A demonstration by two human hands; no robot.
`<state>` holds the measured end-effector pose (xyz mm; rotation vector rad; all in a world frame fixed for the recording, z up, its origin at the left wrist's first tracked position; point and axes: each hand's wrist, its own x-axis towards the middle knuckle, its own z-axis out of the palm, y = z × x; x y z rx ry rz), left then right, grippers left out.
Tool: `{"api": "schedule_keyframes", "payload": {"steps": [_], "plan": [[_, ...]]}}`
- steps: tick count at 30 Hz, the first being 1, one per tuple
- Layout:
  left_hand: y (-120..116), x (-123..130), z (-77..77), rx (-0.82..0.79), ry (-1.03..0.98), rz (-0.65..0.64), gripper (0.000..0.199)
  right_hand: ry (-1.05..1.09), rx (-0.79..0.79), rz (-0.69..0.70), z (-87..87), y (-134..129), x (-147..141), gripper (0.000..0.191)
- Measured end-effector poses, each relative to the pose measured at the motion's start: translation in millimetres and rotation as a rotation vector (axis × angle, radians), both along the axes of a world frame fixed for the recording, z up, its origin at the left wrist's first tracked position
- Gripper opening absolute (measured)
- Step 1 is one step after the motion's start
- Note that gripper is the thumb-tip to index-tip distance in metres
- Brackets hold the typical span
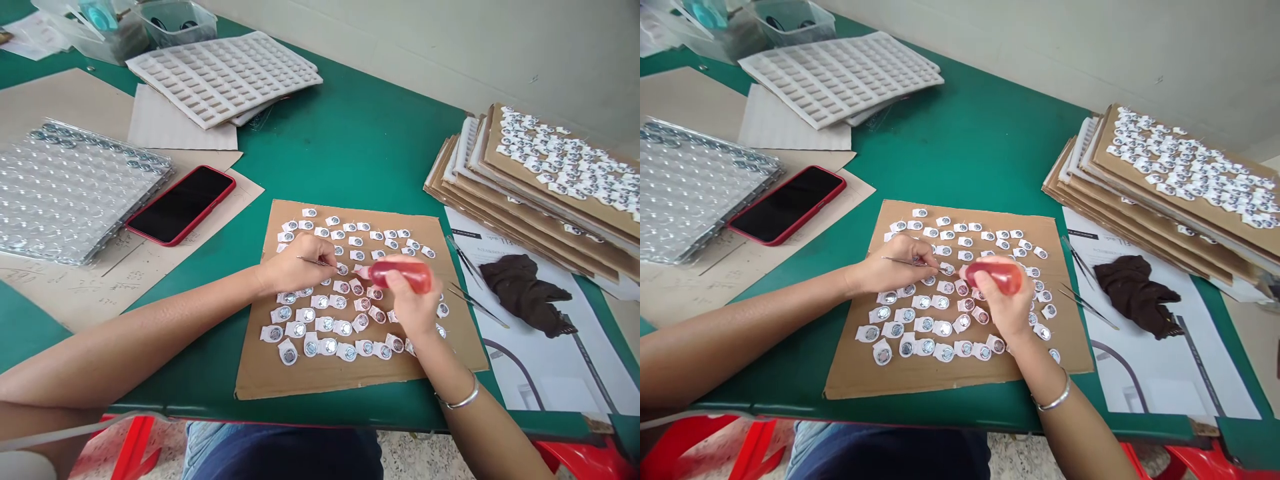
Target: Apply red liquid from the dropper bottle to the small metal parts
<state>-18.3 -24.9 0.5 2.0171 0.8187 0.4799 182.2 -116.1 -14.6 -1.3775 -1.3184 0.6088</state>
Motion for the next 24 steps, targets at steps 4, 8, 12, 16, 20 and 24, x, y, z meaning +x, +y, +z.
{"api": "schedule_keyframes", "payload": {"steps": [4, 8, 12, 16, 20, 24], "plan": [[-11, 0, 12.8, -0.008, -0.012, 0.03, 0.008, 0.179, 0.038, -0.069, 20.1, 4, 10, 0.016], [-28, -1, 17.0, 0.059, 0.029, -0.027, 0.01, 0.092, 0.074, -0.086, 34.3, 2, 7, 0.019], [-39, -3, 6.8, 0.087, 0.026, -0.059, 0.014, -0.037, 0.121, -0.154, 27.3, 2, -3, 0.022], [-39, -5, -0.7, 0.098, 0.001, -0.054, 0.012, -0.052, 0.144, -0.169, 16.5, 3, -7, 0.022], [-39, -5, -1.7, 0.086, -0.011, -0.062, 0.013, 0.02, 0.155, -0.207, 14.2, 2, -4, 0.022], [-41, -4, -3.6, 0.101, -0.027, -0.07, 0.012, 0.03, 0.143, -0.198, 14.3, 2, -3, 0.021]]}}
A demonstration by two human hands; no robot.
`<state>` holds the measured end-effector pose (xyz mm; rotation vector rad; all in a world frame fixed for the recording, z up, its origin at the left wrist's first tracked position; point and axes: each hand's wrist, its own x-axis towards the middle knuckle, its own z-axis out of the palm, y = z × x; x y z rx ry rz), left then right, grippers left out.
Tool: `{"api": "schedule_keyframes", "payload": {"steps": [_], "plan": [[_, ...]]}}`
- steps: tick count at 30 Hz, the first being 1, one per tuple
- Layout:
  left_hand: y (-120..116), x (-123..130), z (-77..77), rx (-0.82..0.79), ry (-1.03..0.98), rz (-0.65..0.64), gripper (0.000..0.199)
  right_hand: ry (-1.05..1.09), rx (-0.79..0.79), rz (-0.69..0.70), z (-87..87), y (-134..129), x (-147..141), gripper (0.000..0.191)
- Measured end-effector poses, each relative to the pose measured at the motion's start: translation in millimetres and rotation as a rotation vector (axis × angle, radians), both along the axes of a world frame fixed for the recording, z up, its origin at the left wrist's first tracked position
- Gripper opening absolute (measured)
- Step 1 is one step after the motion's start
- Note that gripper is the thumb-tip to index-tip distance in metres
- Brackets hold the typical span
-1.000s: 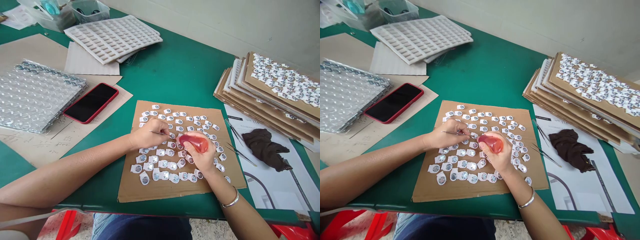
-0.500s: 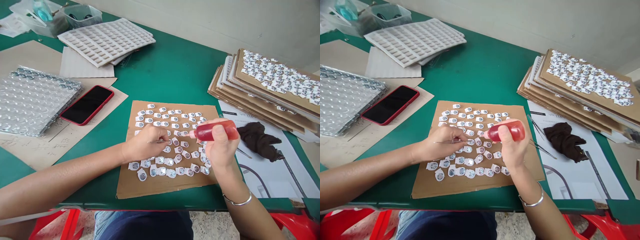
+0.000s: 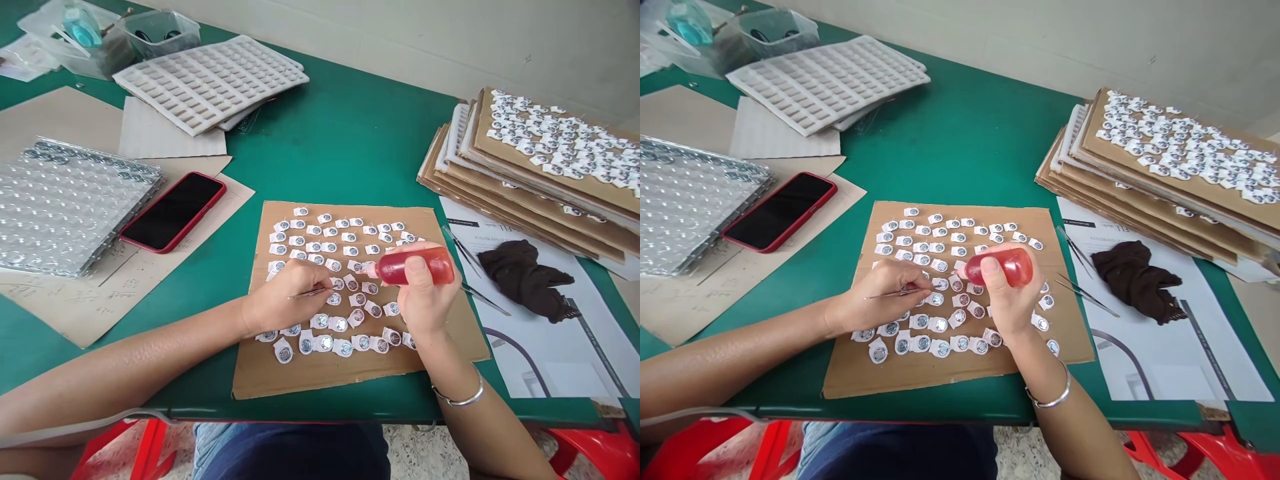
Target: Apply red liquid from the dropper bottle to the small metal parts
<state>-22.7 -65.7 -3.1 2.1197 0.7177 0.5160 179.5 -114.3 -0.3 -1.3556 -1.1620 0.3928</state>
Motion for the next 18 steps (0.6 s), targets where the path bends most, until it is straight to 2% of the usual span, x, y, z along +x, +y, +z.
{"api": "schedule_keyframes", "payload": {"steps": [8, 13, 18], "plan": [[1, 1, -3.0, 0.047, -0.032, -0.056, 0.016, -0.093, -0.027, 0.032, -4.3, 1, 1, 0.016], [-6, 0, 3.8, 0.238, 0.011, -0.136, 0.02, -0.13, -0.098, 0.108, 3.7, 2, -7, 0.013], [-15, -1, -5.5, 0.507, 0.039, -0.186, 0.022, -0.175, -0.15, 0.164, 3.7, 3, -14, 0.018]]}}
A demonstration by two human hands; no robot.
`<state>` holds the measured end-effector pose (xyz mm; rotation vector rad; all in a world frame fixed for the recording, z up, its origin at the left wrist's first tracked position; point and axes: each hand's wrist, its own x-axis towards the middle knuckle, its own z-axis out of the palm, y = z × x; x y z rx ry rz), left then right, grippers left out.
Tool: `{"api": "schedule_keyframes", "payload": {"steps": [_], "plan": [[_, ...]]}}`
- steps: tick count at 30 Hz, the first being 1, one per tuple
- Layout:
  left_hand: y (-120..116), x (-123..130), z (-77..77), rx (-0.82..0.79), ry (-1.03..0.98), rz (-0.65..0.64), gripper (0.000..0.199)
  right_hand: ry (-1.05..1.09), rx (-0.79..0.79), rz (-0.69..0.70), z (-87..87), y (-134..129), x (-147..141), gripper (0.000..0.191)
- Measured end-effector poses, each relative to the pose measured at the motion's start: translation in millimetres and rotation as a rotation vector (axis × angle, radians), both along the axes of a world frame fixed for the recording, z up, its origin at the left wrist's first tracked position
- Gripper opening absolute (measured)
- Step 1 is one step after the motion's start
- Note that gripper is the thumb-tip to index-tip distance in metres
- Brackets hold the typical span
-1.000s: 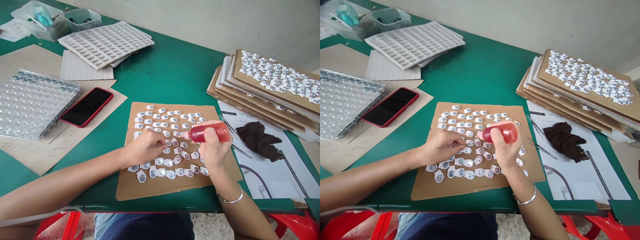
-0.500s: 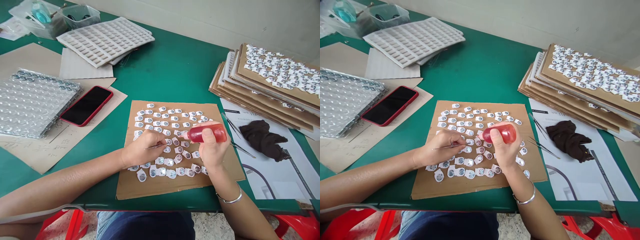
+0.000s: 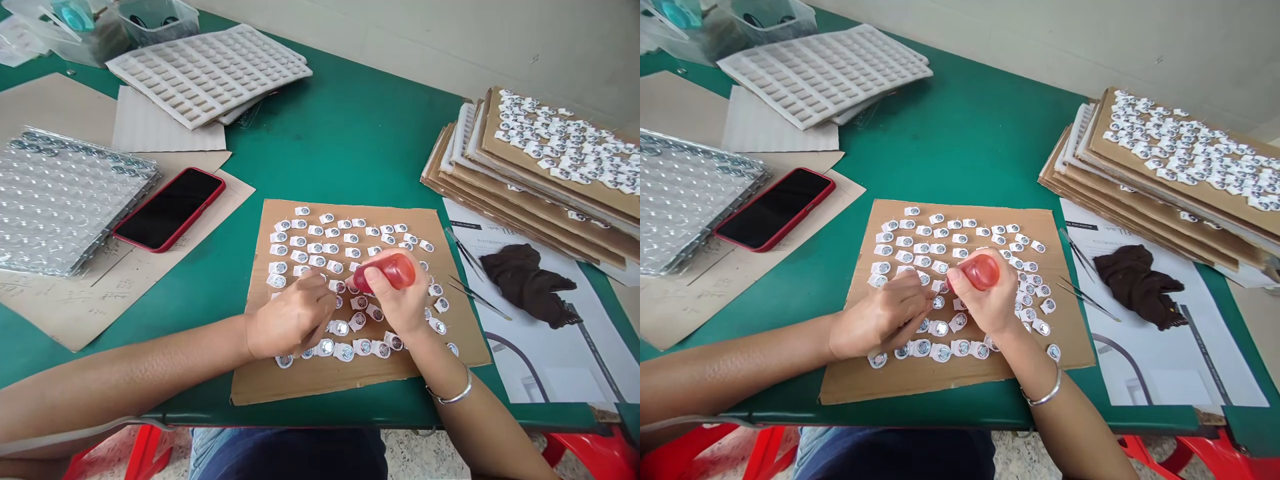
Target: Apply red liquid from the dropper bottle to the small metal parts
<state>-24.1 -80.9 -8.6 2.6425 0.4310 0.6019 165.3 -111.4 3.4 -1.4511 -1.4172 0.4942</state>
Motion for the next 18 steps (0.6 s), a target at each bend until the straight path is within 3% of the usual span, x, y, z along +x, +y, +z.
{"api": "schedule_keyframes", "payload": {"steps": [5, 18], "plan": [[-3.5, -0.3, -9.2, 0.172, 0.038, -0.012, 0.025, -0.011, -0.056, 0.031, -7.1, 0.1, 0.2, 0.018], [-5.6, -0.9, -9.6, 0.234, 0.092, -0.03, 0.024, -0.076, -0.03, 0.028, -8.0, 1.2, -1.7, 0.017]]}}
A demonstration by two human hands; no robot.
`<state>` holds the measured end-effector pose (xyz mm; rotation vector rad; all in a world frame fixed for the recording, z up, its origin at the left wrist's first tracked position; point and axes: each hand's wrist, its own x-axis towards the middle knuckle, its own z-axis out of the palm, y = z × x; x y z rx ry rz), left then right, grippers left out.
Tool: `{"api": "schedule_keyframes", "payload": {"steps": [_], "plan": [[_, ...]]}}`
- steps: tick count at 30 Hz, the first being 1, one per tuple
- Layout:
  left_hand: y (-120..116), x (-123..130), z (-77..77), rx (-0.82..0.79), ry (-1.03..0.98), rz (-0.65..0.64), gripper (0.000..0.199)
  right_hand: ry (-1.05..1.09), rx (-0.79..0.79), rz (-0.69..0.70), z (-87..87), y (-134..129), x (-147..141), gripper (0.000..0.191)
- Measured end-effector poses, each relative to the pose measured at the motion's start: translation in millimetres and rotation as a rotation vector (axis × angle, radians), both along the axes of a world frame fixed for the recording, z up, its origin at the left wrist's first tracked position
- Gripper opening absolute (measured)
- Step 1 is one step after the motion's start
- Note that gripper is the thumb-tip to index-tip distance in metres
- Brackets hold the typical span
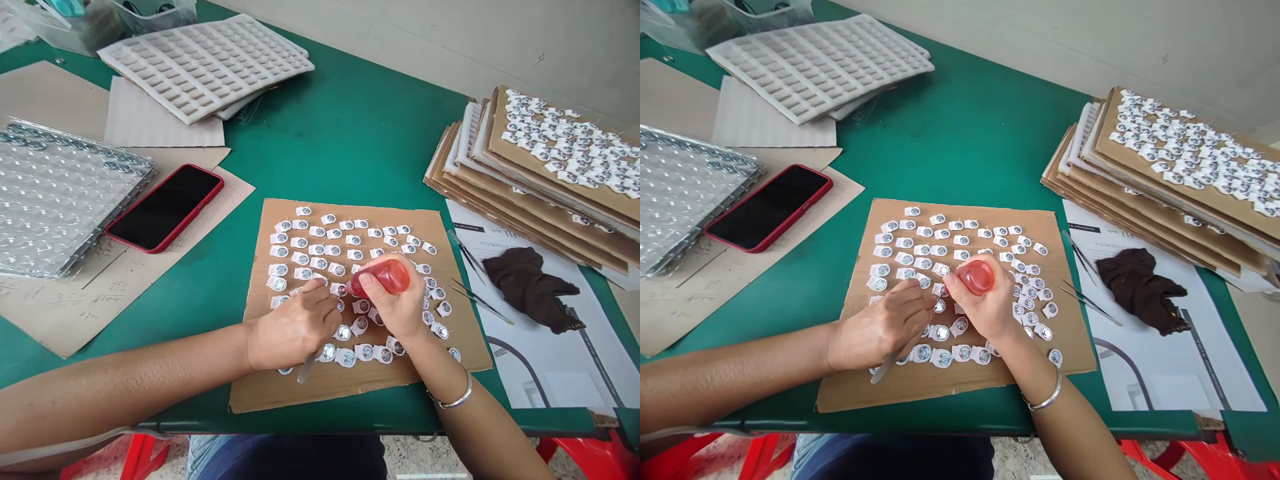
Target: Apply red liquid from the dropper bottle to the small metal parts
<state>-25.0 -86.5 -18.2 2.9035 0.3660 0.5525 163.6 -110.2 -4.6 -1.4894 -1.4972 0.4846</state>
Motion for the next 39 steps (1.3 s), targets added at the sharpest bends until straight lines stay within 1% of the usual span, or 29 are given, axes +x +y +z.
{"api": "schedule_keyframes", "payload": {"steps": [5, 15, 23, 29, 39], "plan": [[-0.3, 0.0, 1.5, 0.001, -0.006, 0.007, 0.026, -0.023, 0.027, -0.019, -0.6, 0.9, -0.4, 0.016], [-0.3, -0.8, 0.1, -0.011, 0.003, 0.005, 0.023, -0.011, 0.006, -0.013, -1.4, -0.5, 0.2, 0.015], [-0.3, -0.5, -1.5, -0.011, 0.016, 0.011, 0.022, -0.039, 0.03, -0.034, -0.9, 1.2, 0.0, 0.014], [-0.1, 0.0, 0.5, -0.025, 0.072, 0.017, 0.024, -0.027, 0.027, -0.044, -3.9, 2.5, 1.3, 0.016], [0.4, -0.1, -1.5, -0.039, 0.047, 0.011, 0.024, -0.068, 0.06, -0.073, -4.5, 3.7, 3.1, 0.018]]}}
